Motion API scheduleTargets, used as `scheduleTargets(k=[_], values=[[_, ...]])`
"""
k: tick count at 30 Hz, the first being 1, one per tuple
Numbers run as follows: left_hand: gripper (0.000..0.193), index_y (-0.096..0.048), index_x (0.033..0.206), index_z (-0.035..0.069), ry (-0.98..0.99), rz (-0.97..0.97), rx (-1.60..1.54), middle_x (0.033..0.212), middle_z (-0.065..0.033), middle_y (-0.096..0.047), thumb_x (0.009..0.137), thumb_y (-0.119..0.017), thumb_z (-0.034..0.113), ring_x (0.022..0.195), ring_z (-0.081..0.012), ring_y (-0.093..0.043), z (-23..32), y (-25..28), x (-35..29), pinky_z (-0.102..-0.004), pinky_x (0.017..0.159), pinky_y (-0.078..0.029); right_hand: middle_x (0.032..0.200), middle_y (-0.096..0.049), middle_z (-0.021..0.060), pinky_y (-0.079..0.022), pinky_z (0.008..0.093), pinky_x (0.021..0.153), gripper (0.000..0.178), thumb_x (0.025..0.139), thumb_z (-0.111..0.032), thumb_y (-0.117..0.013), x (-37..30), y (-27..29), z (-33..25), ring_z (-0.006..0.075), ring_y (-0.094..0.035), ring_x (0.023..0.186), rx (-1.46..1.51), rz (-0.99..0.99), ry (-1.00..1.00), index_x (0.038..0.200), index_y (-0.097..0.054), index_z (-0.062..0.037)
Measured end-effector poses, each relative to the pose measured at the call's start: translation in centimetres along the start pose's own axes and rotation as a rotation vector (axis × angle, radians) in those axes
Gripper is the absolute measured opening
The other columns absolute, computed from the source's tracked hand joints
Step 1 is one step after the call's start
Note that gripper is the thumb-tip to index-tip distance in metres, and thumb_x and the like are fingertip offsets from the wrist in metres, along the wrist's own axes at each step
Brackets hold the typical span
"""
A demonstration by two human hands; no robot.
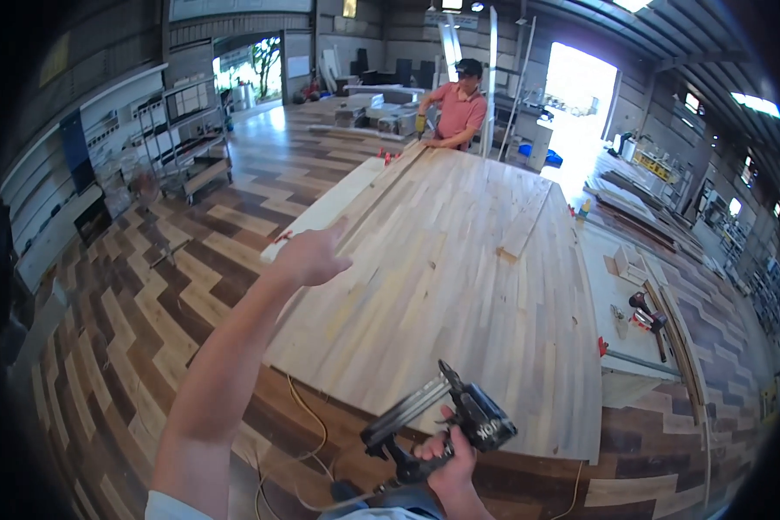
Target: The person is assembling a large wooden panel by applying wood glue to slats and securing them with a pneumatic nail gun.
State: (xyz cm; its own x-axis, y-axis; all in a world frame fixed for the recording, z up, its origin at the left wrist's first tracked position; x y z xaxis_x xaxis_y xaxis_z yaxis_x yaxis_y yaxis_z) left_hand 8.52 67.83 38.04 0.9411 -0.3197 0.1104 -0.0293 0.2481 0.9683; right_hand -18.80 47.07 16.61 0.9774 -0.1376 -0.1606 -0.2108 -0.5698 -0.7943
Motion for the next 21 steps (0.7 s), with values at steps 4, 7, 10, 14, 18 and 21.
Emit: scheduleTargets(k=[4, 7, 10, 14, 18, 21], values=[[0.078, -0.026, 0.149, 0.013, -0.045, -0.027, -0.056, 0.114, -0.0258, -0.062, 0.085, -0.061, 0.041, 0.105, -0.0384, -0.060, -0.8, 1.0, 3.8, -0.0457, 0.091, -0.047, 0.060, -0.045, 0.0002, -0.044, 0.0403, 0.066, 0.050, 0.095, -0.040, -0.049, -0.8, -0.9, 1.0, 0.0183, -0.049, 0.059, 0.027, 0.008, 0.114, 0.137, -0.044, -0.0130], [0.063, -0.046, 0.137, 0.011, -0.278, -0.072, -0.228, 0.106, -0.0189, -0.065, 0.084, -0.063, 0.039, 0.096, -0.0360, -0.063, 1.1, -2.6, 2.6, -0.0441, 0.086, -0.050, 0.060, -0.043, -0.0009, -0.044, 0.0390, 0.065, 0.054, 0.095, -0.045, -0.047, -0.7, -1.0, 1.5, 0.0173, -0.047, 0.058, -0.019, 0.048, 0.215, 0.138, -0.043, -0.0133], [0.044, -0.059, 0.123, 0.013, -0.779, 0.107, -0.471, 0.108, -0.0122, -0.064, 0.086, -0.064, 0.037, 0.094, -0.0307, -0.062, 2.0, -9.6, -4.5, -0.0436, 0.081, -0.051, 0.060, -0.042, -0.0009, -0.044, 0.0389, 0.064, 0.053, 0.096, -0.046, -0.045, 0.1, -1.1, 1.6, 0.0170, -0.047, 0.058, 0.060, 0.070, 0.252, 0.138, -0.043, -0.0127], [0.057, -0.053, 0.129, 0.008, -0.904, -0.034, -0.611, 0.124, -0.0189, -0.054, 0.082, -0.070, 0.035, 0.112, -0.0368, -0.055, 2.8, -15.2, -12.7, -0.0423, 0.093, -0.047, 0.060, -0.043, -0.0014, -0.043, 0.0379, 0.066, 0.052, 0.097, -0.046, -0.043, 1.2, -1.2, 1.4, 0.0161, -0.046, 0.058, 0.122, 0.080, 0.297, 0.138, -0.043, -0.0134], [0.066, -0.052, 0.129, 0.004, -0.892, 0.085, -0.607, 0.128, -0.0199, -0.051, 0.077, -0.076, 0.035, 0.115, -0.0367, -0.054, 2.9, -18.9, -14.8, -0.0424, 0.095, -0.046, 0.058, -0.041, -0.0025, -0.045, 0.0358, 0.062, 0.052, 0.097, -0.049, -0.042, 2.4, -1.5, 1.2, 0.0148, -0.046, 0.054, 0.248, 0.176, 0.320, 0.133, -0.048, -0.0122], [0.067, -0.054, 0.127, 0.003, -0.857, 0.180, -0.663, 0.124, -0.0178, -0.054, 0.073, -0.078, 0.036, 0.112, -0.0351, -0.055, 2.1, -20.1, -14.1, -0.0406, 0.093, -0.048, 0.058, -0.045, -0.0029, -0.046, 0.0354, 0.063, 0.051, 0.097, -0.049, -0.042, 3.1, -0.9, 1.4, 0.0143, -0.048, 0.054, 0.350, 0.165, 0.269, 0.131, -0.050, -0.0125]])
Point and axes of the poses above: each hand's wrist, its own x-axis towards the middle knuckle, its own y-axis out of the back of the hand, z = x × y, the point moved 3 cm from there along x, towards the middle knuckle
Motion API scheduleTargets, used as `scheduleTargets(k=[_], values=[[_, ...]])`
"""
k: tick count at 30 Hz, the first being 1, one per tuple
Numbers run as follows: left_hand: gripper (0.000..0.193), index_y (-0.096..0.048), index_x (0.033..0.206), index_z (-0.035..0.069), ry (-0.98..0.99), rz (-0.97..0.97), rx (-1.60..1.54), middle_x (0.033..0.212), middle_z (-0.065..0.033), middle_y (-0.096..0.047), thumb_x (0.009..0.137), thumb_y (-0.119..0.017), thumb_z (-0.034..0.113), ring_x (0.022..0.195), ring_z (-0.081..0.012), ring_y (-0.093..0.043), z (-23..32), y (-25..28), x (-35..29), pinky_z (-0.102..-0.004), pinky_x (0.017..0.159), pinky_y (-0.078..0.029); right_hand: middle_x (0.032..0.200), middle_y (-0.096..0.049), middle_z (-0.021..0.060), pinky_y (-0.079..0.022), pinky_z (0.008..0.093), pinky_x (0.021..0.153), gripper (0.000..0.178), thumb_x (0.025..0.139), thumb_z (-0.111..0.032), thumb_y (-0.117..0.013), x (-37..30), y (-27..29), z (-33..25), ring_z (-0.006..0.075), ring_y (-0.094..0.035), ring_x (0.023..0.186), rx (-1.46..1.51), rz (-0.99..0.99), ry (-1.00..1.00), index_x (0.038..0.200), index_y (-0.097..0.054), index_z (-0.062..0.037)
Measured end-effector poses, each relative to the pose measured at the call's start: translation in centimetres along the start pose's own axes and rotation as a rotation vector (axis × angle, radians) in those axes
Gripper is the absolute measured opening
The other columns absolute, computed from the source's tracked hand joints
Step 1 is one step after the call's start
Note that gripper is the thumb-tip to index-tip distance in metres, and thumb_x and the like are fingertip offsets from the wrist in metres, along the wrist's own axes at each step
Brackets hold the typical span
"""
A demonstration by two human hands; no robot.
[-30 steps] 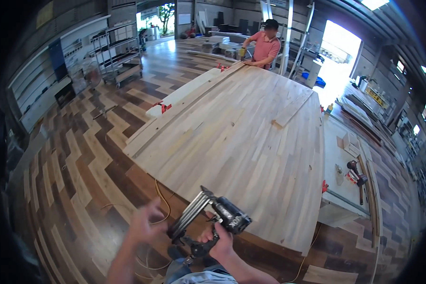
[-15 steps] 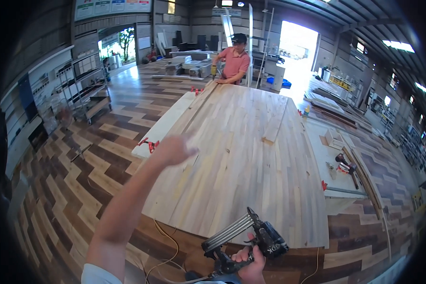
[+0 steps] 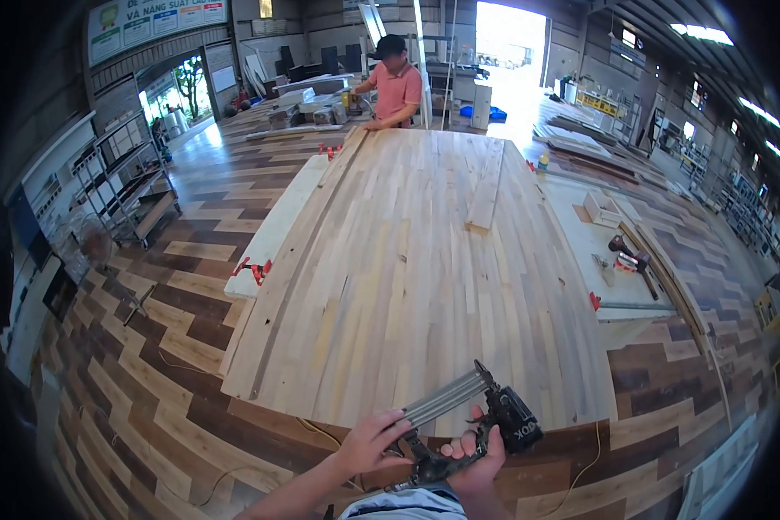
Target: The person is assembling a large wooden panel by applying wood glue to slats and securing them with a pneumatic nail gun.
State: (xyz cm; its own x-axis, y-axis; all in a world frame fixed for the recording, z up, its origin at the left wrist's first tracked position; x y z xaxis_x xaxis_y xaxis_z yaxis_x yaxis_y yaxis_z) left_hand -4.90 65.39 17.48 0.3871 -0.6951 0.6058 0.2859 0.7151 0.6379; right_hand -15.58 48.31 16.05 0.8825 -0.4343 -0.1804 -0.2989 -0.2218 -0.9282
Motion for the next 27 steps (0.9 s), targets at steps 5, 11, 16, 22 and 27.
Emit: scheduleTargets(k=[5, 11, 16, 22, 27], values=[[0.069, -0.060, 0.108, 0.004, 0.121, 0.146, -0.055, 0.112, -0.0141, -0.059, 0.055, -0.090, 0.037, 0.100, -0.0308, -0.060, -1.6, -0.3, -0.3, -0.0374, 0.085, -0.052, 0.057, -0.044, -0.0031, -0.045, 0.0344, 0.063, 0.047, 0.098, -0.048, -0.043, 1.2, -0.5, 0.5, 0.0133, -0.047, 0.053, 0.017, 0.037, -0.010, 0.129, -0.050, -0.0137], [0.059, -0.057, 0.088, 0.004, 0.325, 0.254, -0.115, 0.105, -0.0166, -0.061, 0.052, -0.092, 0.035, 0.091, -0.0288, -0.062, -3.4, -2.3, -1.2, -0.0318, 0.074, -0.053, 0.057, -0.041, -0.0039, -0.045, 0.0329, 0.063, 0.044, 0.097, -0.045, -0.046, 2.1, -0.9, 0.2, 0.0122, -0.045, 0.054, -0.050, 0.084, 0.049, 0.129, -0.050, -0.0148], [0.046, -0.051, 0.081, 0.006, 0.480, 0.418, -0.013, 0.095, -0.0157, -0.061, 0.062, -0.089, 0.021, 0.080, -0.0265, -0.062, -5.0, -0.6, -1.8, -0.0334, 0.066, -0.050, 0.056, -0.041, -0.0042, -0.045, 0.0319, 0.063, 0.045, 0.096, -0.043, -0.047, 2.5, -0.8, 0.0, 0.0119, -0.046, 0.053, -0.003, 0.074, 0.121, 0.131, -0.051, -0.0148], [0.029, -0.058, 0.088, 0.006, 0.475, 0.336, -0.117, 0.086, -0.0130, -0.061, 0.072, -0.081, 0.010, 0.073, -0.0252, -0.060, -5.4, 1.1, -2.5, -0.0315, 0.064, -0.049, 0.056, -0.043, -0.0035, -0.045, 0.0316, 0.061, 0.047, 0.097, -0.045, -0.047, 3.4, 0.1, -1.7, 0.0127, -0.049, 0.053, 0.090, -0.023, 0.073, 0.133, -0.050, -0.0148], [0.024, -0.060, 0.092, 0.004, 0.414, 0.388, -0.110, 0.084, -0.0109, -0.061, 0.075, -0.077, 0.005, 0.067, -0.0203, -0.057, -4.8, 3.0, -2.4, -0.0299, 0.060, -0.046, 0.060, -0.043, -0.0011, -0.042, 0.0351, 0.069, 0.047, 0.097, -0.041, -0.046, 4.3, -0.9, -1.1, 0.0157, -0.048, 0.060, 0.109, -0.158, -0.001, 0.136, -0.046, -0.0133]])
Point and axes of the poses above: each hand's wrist, its own x-axis towards the middle knuckle, its own y-axis out of the back of the hand, z = x × y, the point moved 3 cm from there along x, towards the middle knuckle
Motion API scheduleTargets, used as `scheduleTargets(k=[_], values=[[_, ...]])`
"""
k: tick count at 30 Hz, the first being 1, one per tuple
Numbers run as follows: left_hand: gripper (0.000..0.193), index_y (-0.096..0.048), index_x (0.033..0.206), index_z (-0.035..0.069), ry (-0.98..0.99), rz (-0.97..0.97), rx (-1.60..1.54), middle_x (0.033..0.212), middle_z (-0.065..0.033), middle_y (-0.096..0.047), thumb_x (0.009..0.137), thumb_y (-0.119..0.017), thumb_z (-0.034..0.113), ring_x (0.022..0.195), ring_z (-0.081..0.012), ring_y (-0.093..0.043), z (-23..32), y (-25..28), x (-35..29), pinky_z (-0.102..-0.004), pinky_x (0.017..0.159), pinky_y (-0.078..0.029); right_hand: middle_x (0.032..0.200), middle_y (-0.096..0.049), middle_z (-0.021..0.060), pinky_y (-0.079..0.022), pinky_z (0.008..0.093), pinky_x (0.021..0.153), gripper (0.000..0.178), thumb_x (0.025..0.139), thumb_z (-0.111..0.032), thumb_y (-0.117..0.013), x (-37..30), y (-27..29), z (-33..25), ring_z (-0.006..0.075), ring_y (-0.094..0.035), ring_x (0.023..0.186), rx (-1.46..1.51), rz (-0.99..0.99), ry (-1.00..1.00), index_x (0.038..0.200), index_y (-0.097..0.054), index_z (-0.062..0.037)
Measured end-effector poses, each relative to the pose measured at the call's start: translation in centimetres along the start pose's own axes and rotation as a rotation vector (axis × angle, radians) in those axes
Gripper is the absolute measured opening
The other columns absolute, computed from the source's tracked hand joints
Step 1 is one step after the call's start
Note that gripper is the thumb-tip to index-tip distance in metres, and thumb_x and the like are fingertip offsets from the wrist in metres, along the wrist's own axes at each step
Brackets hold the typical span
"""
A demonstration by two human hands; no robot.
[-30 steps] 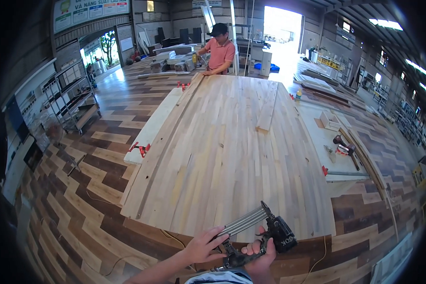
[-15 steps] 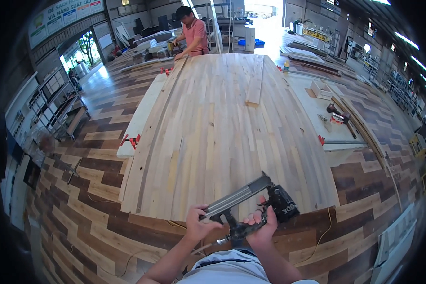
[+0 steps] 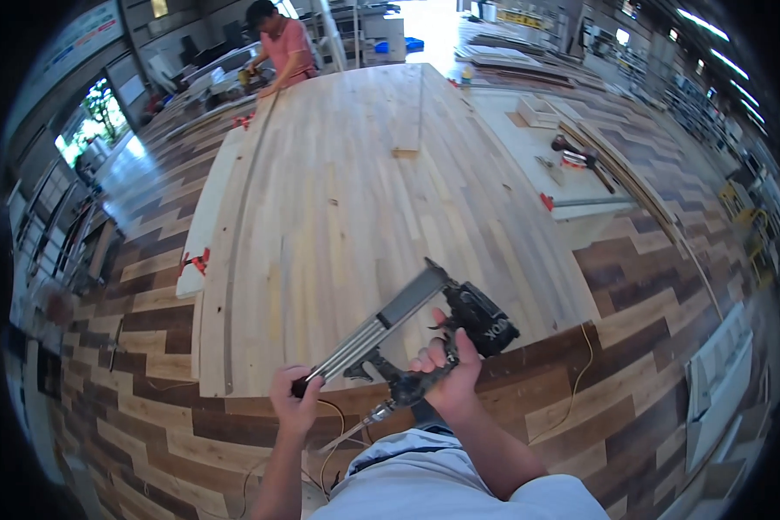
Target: The person is assembling a large wooden panel by applying wood glue to slats and securing them with a pneumatic nail gun.
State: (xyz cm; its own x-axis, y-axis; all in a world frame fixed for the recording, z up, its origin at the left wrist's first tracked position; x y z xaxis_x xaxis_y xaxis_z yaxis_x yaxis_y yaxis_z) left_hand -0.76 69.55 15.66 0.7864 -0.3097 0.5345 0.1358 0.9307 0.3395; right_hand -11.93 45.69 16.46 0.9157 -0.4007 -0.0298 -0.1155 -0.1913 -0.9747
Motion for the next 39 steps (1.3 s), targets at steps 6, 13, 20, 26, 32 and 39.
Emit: scheduleTargets(k=[6, 13, 20, 26, 32, 39], values=[[0.023, -0.061, 0.093, 0.006, 0.060, -0.029, 0.014, 0.090, -0.0133, -0.063, 0.075, -0.073, 0.004, 0.074, -0.0222, -0.061, 1.0, 0.7, 0.1, -0.0306, 0.065, -0.049, 0.060, -0.041, -0.0022, -0.042, 0.0343, 0.068, 0.051, 0.096, -0.044, -0.046, -0.3, -0.5, 0.4, 0.0138, -0.045, 0.058, -0.072, 0.019, -0.033, 0.136, -0.045, -0.0134], [0.035, -0.063, 0.098, 0.000, -0.039, -0.017, -0.422, 0.101, -0.0188, -0.061, 0.082, -0.069, 0.030, 0.094, -0.0281, -0.062, 1.0, 1.0, 0.0, -0.0362, 0.084, -0.049, 0.057, -0.037, -0.0057, -0.040, 0.0312, 0.062, 0.050, 0.096, -0.047, -0.046, -1.6, 0.9, -0.1, 0.0106, -0.039, 0.052, -0.040, 0.085, -0.023, 0.133, -0.049, -0.0144], [0.047, -0.064, 0.097, 0.000, -0.096, 0.029, -0.570, 0.106, -0.0205, -0.060, 0.089, -0.060, 0.046, 0.098, -0.0284, -0.060, 2.5, -0.4, 1.5, -0.0367, 0.085, -0.048, 0.057, -0.033, -0.0052, -0.036, 0.0316, 0.064, 0.049, 0.094, -0.045, -0.047, -1.3, 1.6, -0.9, 0.0111, -0.034, 0.054, 0.028, 0.018, -0.082, 0.133, -0.050, -0.0159], [0.051, -0.065, 0.099, 0.001, -0.188, 0.008, -0.522, 0.111, -0.0201, -0.060, 0.091, -0.053, 0.050, 0.103, -0.0295, -0.057, 5.1, -5.1, 4.7, -0.0392, 0.090, -0.043, 0.057, -0.032, -0.0064, -0.037, 0.0313, 0.064, 0.045, 0.091, -0.040, -0.048, -1.5, 1.3, -0.1, 0.0100, -0.035, 0.054, -0.047, 0.021, -0.117, 0.131, -0.052, -0.0187], [0.046, -0.065, 0.105, 0.002, -0.266, -0.236, -0.548, 0.113, -0.0210, -0.060, 0.090, -0.054, 0.044, 0.104, -0.0312, -0.057, 6.8, -7.2, 9.2, -0.0403, 0.091, -0.043, 0.055, -0.035, -0.0061, -0.037, 0.0292, 0.061, 0.047, 0.092, -0.041, -0.048, 1.2, 0.7, -3.8, 0.0091, -0.034, 0.050, 0.006, 0.024, -0.068, 0.132, -0.052, -0.0174], [0.045, -0.064, 0.105, 0.001, -0.361, -0.228, -0.453, 0.116, -0.0197, -0.059, 0.088, -0.056, 0.042, 0.105, -0.0325, -0.057, 5.7, -10.6, 12.3, -0.0409, 0.092, -0.043, 0.059, -0.038, -0.0030, -0.037, 0.0330, 0.062, 0.047, 0.092, -0.034, -0.046, 2.8, 2.3, -5.1, 0.0122, -0.037, 0.055, 0.013, -0.037, -0.056, 0.135, -0.046, -0.0175]])
Point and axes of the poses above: each hand's wrist, its own x-axis towards the middle knuckle, its own y-axis out of the back of the hand, z = x × y, the point moved 3 cm from there along x, towards the middle knuckle
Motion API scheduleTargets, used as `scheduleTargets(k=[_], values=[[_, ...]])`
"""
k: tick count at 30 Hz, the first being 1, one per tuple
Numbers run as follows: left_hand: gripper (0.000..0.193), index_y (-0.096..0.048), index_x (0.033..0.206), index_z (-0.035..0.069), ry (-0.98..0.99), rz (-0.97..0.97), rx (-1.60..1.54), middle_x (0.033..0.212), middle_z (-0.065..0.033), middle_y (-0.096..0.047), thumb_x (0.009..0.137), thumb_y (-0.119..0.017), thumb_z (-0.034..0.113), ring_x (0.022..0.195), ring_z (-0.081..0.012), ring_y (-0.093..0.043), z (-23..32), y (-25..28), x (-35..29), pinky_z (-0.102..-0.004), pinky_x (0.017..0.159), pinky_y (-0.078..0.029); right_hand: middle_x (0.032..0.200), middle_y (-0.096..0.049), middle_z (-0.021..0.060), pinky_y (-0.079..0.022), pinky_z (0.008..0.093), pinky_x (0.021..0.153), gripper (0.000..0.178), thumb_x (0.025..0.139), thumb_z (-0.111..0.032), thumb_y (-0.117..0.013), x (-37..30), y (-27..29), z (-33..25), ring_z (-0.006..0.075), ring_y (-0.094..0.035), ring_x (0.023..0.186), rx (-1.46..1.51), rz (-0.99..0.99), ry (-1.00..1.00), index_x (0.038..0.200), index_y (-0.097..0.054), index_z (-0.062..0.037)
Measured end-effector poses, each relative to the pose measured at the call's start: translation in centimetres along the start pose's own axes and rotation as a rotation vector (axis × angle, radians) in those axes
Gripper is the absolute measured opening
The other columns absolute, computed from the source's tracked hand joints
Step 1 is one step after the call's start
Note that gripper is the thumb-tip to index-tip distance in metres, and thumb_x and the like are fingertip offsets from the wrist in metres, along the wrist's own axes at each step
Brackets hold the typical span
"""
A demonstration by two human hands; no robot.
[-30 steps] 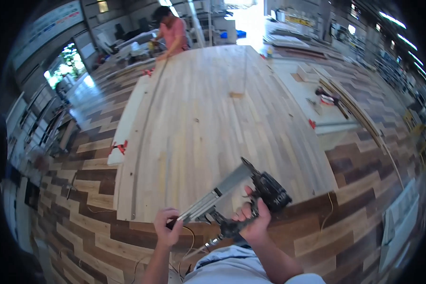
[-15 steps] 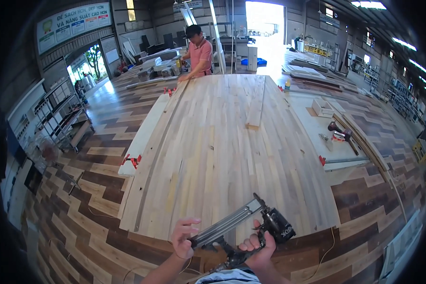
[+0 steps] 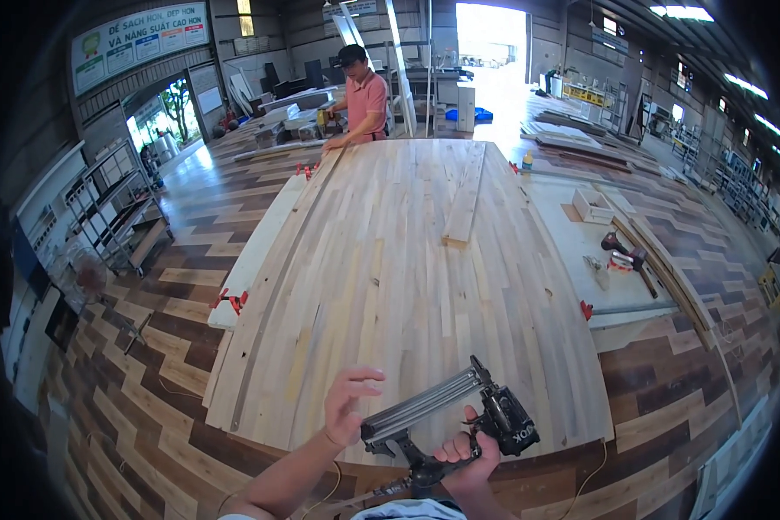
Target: The person is assembling a large wooden panel by applying wood glue to slats and securing them with a pneumatic nail gun.
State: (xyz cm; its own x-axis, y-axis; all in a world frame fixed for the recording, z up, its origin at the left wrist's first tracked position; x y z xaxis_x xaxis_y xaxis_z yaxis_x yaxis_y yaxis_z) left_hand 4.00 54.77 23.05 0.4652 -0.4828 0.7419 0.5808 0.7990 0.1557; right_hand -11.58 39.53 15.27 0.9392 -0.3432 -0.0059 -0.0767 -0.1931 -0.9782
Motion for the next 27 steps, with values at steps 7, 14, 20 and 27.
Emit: scheduleTargets(k=[7, 14, 20, 27], values=[[0.052, -0.062, 0.104, 0.001, 0.046, 0.362, -0.122, 0.113, -0.0206, -0.058, 0.095, -0.044, 0.050, 0.102, -0.0286, -0.058, -2.1, 0.7, -0.9, -0.0402, 0.090, -0.044, 0.057, -0.039, -0.0048, -0.041, 0.0325, 0.066, 0.047, 0.091, -0.032, -0.045, 1.6, 1.0, -2.9, 0.0103, -0.044, 0.055, 0.146, -0.024, 0.019, 0.134, -0.048, -0.0147], [0.031, -0.061, 0.110, 0.003, 0.363, 0.018, -0.179, 0.112, -0.0117, -0.056, 0.090, -0.059, 0.027, 0.107, -0.0214, -0.053, -4.8, 1.3, -2.2, -0.0340, 0.096, -0.039, 0.056, -0.040, -0.0041, -0.041, 0.0331, 0.059, 0.039, 0.091, -0.029, -0.047, 2.1, 2.3, 0.0, 0.0128, -0.043, 0.052, 0.021, 0.204, -0.012, 0.127, -0.052, -0.0148], [0.038, -0.058, 0.115, 0.001, 1.154, -0.182, 0.250, 0.104, -0.0103, -0.062, 0.091, -0.060, 0.029, 0.091, -0.0171, -0.060, -7.4, 3.4, -13.2, -0.0296, 0.079, -0.048, 0.055, -0.039, -0.0025, -0.045, 0.0337, 0.059, 0.033, 0.086, -0.026, -0.055, 4.9, 8.2, -1.5, 0.0141, -0.045, 0.052, -0.065, 0.619, 0.165, 0.117, -0.056, -0.0114], [0.037, -0.062, 0.112, 0.002, 1.269, -0.393, 0.249, 0.086, -0.0148, -0.066, 0.094, -0.056, 0.034, 0.078, -0.0245, -0.064, -4.2, -3.3, -17.7, -0.0341, 0.073, -0.049, 0.056, -0.044, -0.0014, -0.048, 0.0346, 0.056, 0.020, 0.086, -0.024, -0.056, 9.6, 14.7, -4.6, 0.0150, -0.048, 0.050, -0.046, 0.624, 0.102, 0.099, -0.056, -0.0082]])
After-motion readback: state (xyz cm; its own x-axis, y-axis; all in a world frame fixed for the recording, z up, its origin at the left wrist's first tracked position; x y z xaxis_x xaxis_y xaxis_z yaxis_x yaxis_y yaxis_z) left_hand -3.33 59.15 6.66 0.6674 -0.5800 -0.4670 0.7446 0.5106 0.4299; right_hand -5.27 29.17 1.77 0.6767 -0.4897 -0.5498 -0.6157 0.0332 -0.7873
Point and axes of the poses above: each hand's wrist, its own x-axis towards the middle knuckle, its own y-axis out of the back of the hand, z = x × y, the point moved 3 cm from there along x, towards the middle knuckle
